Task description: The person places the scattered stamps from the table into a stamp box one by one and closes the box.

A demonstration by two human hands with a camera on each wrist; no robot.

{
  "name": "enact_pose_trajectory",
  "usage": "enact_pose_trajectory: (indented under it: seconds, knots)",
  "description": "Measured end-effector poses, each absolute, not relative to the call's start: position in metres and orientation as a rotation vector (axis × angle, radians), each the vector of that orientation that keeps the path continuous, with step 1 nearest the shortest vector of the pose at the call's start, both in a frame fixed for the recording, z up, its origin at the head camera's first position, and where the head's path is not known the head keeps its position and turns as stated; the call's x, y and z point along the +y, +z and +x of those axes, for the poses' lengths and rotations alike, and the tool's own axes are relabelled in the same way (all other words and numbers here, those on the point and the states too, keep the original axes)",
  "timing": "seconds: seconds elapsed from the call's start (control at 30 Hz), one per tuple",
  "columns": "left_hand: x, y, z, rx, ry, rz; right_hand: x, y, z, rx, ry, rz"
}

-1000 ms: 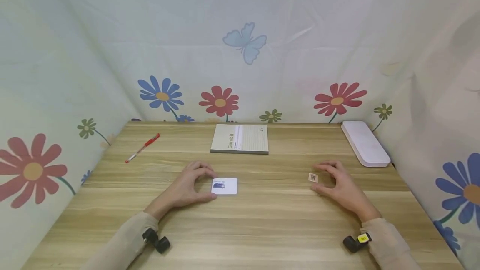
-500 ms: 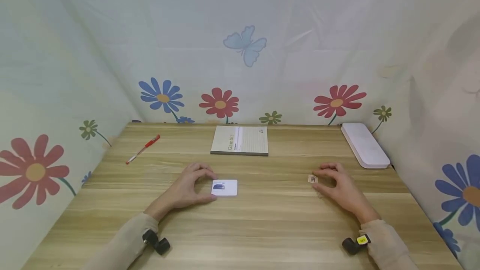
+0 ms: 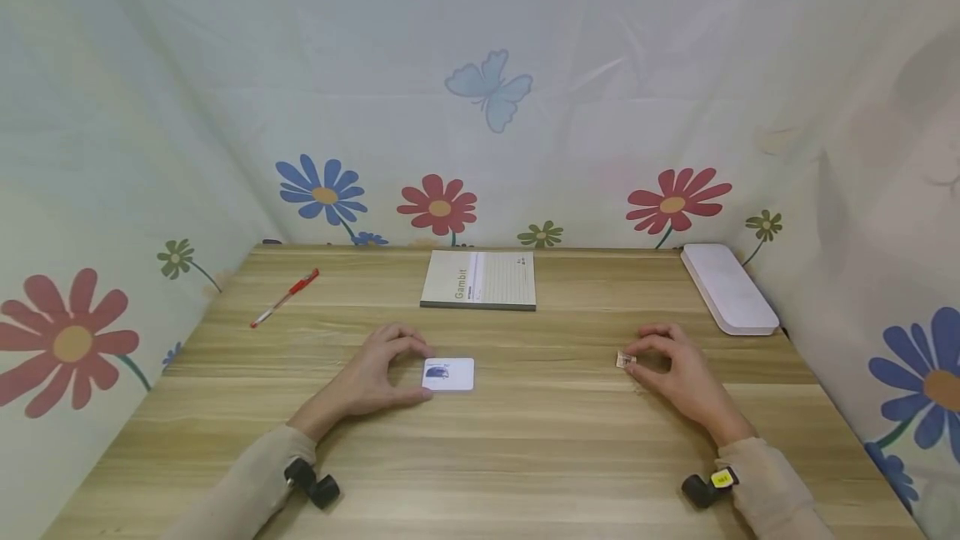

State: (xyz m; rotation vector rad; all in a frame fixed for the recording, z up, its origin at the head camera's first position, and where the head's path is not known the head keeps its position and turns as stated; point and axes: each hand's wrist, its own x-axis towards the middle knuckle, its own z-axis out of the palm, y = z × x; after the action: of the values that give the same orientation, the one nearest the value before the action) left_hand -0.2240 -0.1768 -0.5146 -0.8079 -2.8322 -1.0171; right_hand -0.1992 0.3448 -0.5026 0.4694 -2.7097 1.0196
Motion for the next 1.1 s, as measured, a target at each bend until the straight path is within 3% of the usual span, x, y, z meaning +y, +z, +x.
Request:
enact_pose_trajectory:
  seconds: [0.53, 1.1]
  knots:
    - [-0.176, -0.515, -0.224, -2.825, -1.011, -0.818, 0.343, -0.509, -0.199, -2.557, 1.184, 0.543]
    - [-0.177, -0.512, -0.223, -2.824, -1.003, -0.816, 0.329, -0.502, -0.201, -2.385, 1.737, 0.313]
